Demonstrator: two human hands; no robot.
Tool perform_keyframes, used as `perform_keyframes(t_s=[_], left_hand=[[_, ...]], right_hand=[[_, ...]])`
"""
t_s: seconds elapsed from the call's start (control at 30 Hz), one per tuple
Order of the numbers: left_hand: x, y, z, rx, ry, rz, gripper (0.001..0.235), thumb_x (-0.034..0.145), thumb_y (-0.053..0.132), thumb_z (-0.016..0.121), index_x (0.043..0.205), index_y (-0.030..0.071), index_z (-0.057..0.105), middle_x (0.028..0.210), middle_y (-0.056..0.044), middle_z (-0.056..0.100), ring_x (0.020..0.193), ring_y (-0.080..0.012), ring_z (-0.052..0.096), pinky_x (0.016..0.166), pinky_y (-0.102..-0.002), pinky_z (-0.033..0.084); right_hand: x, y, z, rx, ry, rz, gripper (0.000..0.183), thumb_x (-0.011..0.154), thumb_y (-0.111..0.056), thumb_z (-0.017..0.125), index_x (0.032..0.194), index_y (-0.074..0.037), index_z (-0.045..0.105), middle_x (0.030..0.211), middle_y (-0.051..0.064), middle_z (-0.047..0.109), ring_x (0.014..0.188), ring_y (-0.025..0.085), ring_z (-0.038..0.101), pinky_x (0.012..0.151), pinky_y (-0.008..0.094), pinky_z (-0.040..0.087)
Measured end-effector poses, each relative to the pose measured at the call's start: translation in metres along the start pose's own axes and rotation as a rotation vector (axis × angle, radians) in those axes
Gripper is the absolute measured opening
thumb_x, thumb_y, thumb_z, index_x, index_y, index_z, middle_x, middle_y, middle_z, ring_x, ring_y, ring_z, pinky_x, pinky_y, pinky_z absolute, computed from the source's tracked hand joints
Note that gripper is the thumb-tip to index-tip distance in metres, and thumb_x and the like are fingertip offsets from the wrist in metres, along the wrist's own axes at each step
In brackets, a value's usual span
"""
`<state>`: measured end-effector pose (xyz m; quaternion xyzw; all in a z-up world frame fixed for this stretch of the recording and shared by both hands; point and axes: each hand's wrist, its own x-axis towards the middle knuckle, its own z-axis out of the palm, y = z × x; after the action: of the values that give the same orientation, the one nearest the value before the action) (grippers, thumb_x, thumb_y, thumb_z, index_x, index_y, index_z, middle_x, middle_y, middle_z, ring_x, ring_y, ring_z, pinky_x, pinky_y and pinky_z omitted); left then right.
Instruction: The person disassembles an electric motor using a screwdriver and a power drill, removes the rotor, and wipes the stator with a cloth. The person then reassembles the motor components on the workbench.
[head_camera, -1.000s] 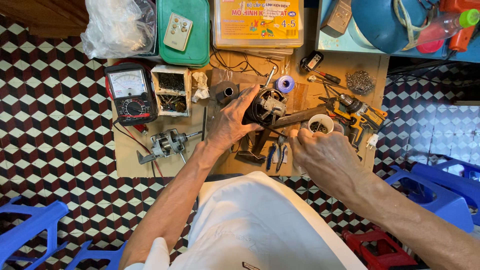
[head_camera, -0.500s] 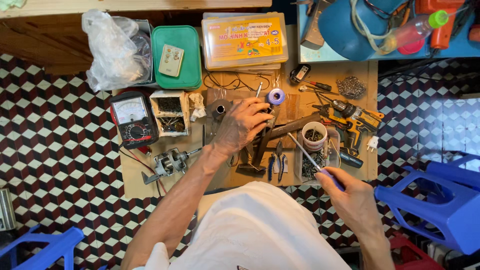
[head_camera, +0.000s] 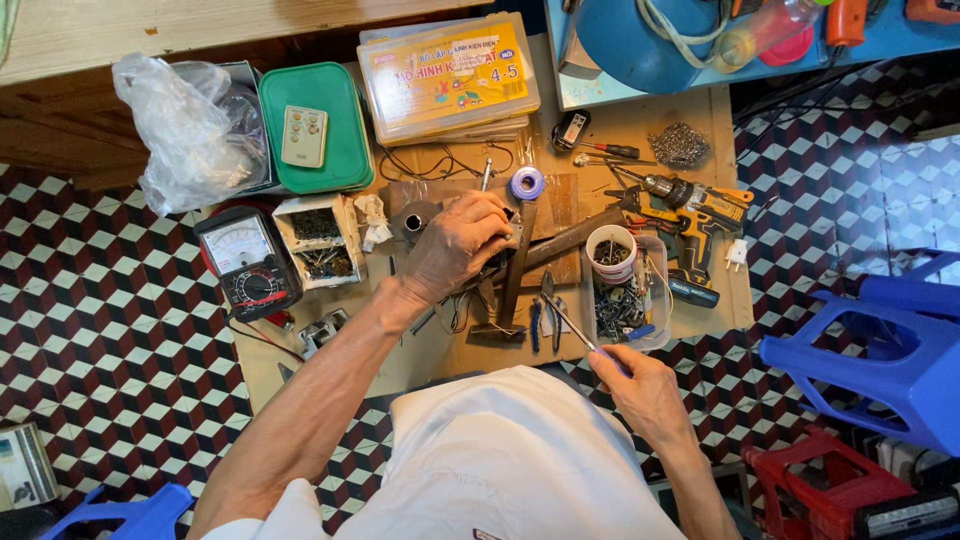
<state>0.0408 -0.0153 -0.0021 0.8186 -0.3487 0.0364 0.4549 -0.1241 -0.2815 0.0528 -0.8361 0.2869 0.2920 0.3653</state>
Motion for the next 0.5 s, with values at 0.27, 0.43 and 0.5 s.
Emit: perform_keyframes(t_s=[0.27,0.43,0.5], left_hand=[[-0.003,0.002,0.006,0.043,0.058,-0.023,0.017,0.085,0.007,0.078,0.097,0.003,0.067,0.108,-0.012,0.067,0.110,-0.0296,0.064,0.095,-0.041,0.053],[-0.008,0.008,0.010,0.106,0.052,-0.101,0.019,0.090,0.013,0.078,0.106,0.009,0.070,0.117,-0.008,0.069,0.121,-0.0274,0.064,0.103,-0.039,0.054],[-0.011,0.013,0.010,0.131,0.089,-0.131,0.029,0.091,0.017,0.077,0.116,0.009,0.068,0.126,-0.010,0.067,0.126,-0.0291,0.061,0.106,-0.040,0.052]], right_hand=[[0.022,0.030,0.020,0.247,0.055,0.086,0.039,0.092,-0.033,0.067,0.114,-0.002,0.077,0.069,0.007,0.068,0.058,0.013,0.055,0.052,0.029,0.043],[0.095,0.065,0.080,0.594,-0.029,0.133,0.036,0.098,-0.026,0.058,0.119,0.002,0.067,0.083,0.007,0.068,0.059,0.012,0.057,0.050,0.029,0.045],[0.132,0.072,0.104,0.536,0.015,0.053,0.036,0.096,-0.020,0.058,0.125,0.000,0.063,0.090,0.010,0.071,0.066,0.015,0.063,0.058,0.031,0.052]])
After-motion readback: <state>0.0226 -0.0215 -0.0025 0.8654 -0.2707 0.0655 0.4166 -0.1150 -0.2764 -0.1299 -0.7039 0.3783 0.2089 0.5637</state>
